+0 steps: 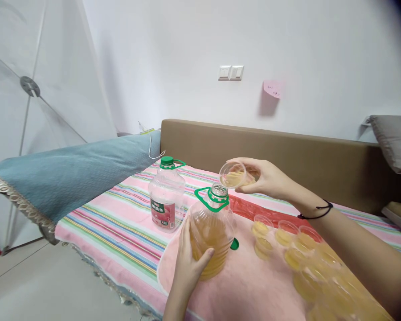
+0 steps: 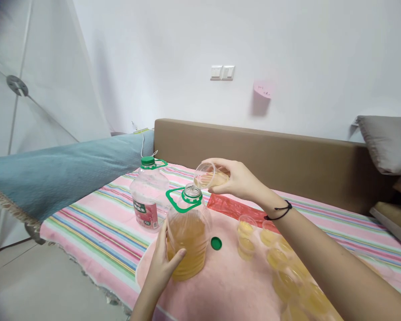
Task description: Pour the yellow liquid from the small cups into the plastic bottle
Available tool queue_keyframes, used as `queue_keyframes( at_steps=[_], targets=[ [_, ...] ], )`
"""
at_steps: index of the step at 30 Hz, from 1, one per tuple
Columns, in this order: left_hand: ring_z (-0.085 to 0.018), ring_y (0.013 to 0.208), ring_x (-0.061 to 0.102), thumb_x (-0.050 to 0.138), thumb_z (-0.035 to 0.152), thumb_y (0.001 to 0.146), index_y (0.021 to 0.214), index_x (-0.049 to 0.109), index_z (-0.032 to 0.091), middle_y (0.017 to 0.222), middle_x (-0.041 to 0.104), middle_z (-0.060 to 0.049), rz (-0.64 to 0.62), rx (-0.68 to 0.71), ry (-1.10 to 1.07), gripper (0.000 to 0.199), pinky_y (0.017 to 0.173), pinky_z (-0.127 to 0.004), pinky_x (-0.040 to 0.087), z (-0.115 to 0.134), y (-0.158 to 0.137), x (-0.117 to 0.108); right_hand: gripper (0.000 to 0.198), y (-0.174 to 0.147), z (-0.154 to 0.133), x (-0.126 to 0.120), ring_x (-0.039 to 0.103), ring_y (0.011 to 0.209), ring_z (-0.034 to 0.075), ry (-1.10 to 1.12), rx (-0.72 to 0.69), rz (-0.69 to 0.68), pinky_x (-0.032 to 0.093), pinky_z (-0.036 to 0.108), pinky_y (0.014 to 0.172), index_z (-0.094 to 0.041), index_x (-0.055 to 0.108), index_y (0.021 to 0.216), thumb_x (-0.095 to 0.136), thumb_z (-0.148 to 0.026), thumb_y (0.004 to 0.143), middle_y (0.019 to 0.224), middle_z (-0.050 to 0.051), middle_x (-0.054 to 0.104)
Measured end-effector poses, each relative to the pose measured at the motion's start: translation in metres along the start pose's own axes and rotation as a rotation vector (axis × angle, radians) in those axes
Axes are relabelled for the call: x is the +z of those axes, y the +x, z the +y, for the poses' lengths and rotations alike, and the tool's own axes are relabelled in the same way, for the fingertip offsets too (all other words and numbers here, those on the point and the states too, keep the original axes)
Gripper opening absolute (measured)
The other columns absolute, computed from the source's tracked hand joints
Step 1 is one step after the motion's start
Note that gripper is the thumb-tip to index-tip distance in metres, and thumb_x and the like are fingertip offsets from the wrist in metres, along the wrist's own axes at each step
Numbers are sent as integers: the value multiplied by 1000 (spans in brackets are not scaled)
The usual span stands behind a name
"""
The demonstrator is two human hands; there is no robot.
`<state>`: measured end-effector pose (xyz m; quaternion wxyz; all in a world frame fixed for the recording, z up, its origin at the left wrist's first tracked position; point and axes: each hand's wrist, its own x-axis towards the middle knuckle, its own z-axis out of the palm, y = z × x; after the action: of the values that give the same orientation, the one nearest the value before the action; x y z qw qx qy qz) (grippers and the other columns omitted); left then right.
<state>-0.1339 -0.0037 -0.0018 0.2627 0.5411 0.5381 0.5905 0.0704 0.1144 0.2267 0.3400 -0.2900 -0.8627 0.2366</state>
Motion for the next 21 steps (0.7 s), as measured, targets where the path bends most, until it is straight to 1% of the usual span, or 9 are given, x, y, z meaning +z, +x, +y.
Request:
queue_keyframes(
  at_steps=[6, 12, 21],
  targets=[
    [-26, 154, 14, 67, 54, 83, 156, 16, 25, 165, 17, -11, -5, 10, 7, 94, 129, -49, 13, 1, 0, 0, 56, 1, -3, -1, 67, 102, 26, -56, -4, 3, 53, 35, 89, -29, 70, 119, 74, -16, 64, 111, -1, 73],
    [-27, 154, 15, 65, 57, 83, 156, 16, 25, 165, 18, -10, -5, -18, 37, 93, 128, -50, 12, 4, -1, 0, 57, 2, -10, -4, 66, 106, 25, -96, 6, -35, 51, 34, 91, -27, 68, 121, 70, -15, 65, 115, 0, 72],
    [-26, 153, 15, 64, 59, 80, 155, 17, 20, 164, 18, -13, -3, -42, 32, 96, 128, -51, 12, 7, 1, 1, 58, 5, -9, -6, 67, 97, 21, -119, 0, -56, 51, 32, 87, -27, 68, 122, 72, -19, 65, 110, 0, 73]
  ],
)
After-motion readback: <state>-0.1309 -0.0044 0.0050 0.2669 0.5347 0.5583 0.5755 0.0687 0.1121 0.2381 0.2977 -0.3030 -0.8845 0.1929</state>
